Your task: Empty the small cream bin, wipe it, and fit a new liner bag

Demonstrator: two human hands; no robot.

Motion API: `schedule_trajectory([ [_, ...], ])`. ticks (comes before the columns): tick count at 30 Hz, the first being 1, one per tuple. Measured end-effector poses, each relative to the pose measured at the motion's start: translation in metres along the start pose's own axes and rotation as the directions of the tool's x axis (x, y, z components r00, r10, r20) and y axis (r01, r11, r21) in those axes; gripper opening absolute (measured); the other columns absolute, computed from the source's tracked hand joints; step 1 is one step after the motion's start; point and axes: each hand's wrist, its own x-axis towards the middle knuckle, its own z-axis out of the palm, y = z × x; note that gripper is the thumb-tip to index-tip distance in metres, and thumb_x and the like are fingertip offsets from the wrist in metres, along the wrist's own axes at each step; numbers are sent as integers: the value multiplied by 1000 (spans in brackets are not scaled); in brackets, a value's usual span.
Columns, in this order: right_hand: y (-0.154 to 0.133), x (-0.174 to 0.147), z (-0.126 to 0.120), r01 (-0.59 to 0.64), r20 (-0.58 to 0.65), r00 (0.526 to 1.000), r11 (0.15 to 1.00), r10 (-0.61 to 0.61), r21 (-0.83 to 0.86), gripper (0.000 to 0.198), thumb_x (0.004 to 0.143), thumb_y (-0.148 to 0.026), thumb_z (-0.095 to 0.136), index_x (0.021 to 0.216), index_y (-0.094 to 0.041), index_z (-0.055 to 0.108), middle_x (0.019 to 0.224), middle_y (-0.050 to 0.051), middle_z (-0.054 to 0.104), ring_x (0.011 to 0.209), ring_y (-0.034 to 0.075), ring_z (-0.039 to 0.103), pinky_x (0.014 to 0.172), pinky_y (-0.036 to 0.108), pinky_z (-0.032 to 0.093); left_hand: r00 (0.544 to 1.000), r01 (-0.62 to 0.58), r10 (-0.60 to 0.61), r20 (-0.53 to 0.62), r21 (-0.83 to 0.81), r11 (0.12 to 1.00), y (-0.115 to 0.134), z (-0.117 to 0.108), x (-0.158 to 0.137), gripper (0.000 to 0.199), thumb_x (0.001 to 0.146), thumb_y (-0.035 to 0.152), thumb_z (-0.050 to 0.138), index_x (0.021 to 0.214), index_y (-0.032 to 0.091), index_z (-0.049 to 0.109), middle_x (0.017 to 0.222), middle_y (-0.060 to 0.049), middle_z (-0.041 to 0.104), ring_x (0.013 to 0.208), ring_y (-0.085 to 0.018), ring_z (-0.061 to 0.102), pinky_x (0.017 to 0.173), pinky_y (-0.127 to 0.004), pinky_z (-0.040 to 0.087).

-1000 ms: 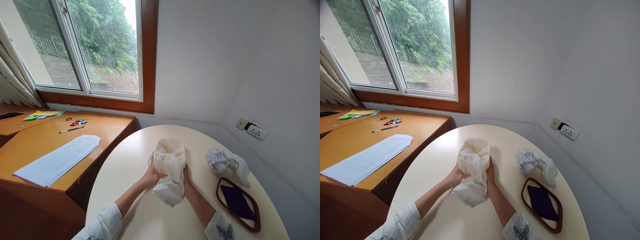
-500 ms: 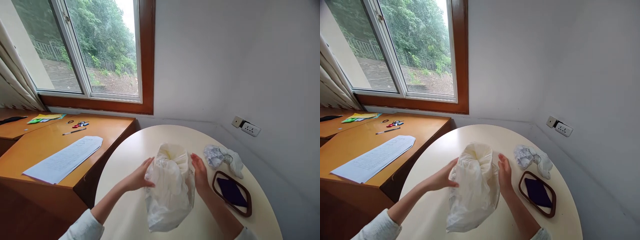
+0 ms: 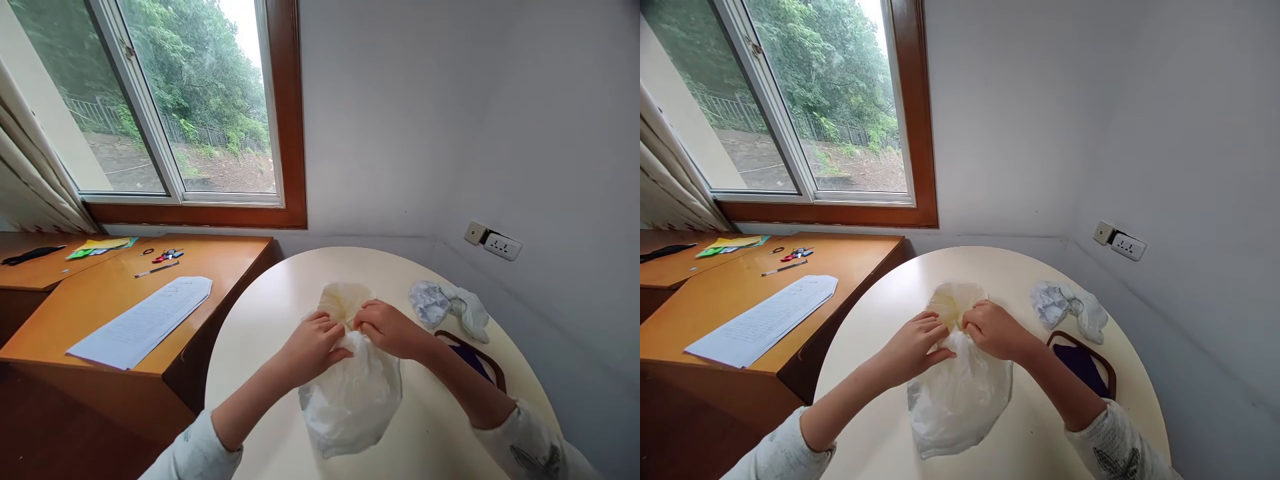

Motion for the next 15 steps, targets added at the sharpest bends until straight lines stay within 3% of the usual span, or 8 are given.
schedule_trajectory([
  [4, -9, 4, -12, -79, 242, 962, 980, 122, -181, 27, 77, -12, 39, 55, -17, 55, 55, 2, 57, 58, 13, 50, 54, 24, 33, 990, -114, 117, -80, 46, 992, 7, 3, -4, 14, 86, 20, 47, 72, 18, 48, 68, -1, 60, 66, -15, 56, 70, -31, 44],
  [7, -7, 17, -4, -146, 305, 940, 988, 153, -46, 24, 68, -12, 51, 44, -17, 50, 42, -1, 48, 42, 10, 39, 47, 25, 27, 979, -151, 162, -125, 96, 984, 18, 5, -5, 15, 85, 15, 43, 71, 18, 48, 68, -1, 60, 66, -15, 54, 69, -32, 43],
  [10, 6, 34, 20, -204, 254, 953, 970, 166, 132, 28, 60, -10, 62, 37, -17, 48, 35, -4, 41, 40, 8, 37, 48, 25, 32, 979, -147, 164, -124, 135, 980, 28, 8, -7, 17, 85, 14, 41, 70, 17, 48, 64, -1, 58, 61, -15, 52, 64, -32, 42],
  [12, 16, 44, 40, -232, 220, 956, 958, 193, 169, 26, 62, -14, 68, 42, -16, 52, 39, -4, 44, 43, 9, 43, 52, 25, 38, 983, -137, 151, -102, 134, 982, 32, 10, -10, 17, 87, 19, 41, 72, 17, 49, 64, -1, 57, 60, -15, 51, 64, -32, 41],
  [15, 30, 52, 69, -262, 126, 964, 926, 236, 272, 17, 80, -30, 60, 80, -13, 62, 75, 0, 61, 66, 12, 57, 63, 28, 48, 990, -122, 130, -60, 113, 986, 36, 8, -15, 16, 88, 25, 43, 77, 17, 50, 66, -1, 57, 62, -15, 51, 66, -34, 42],
])
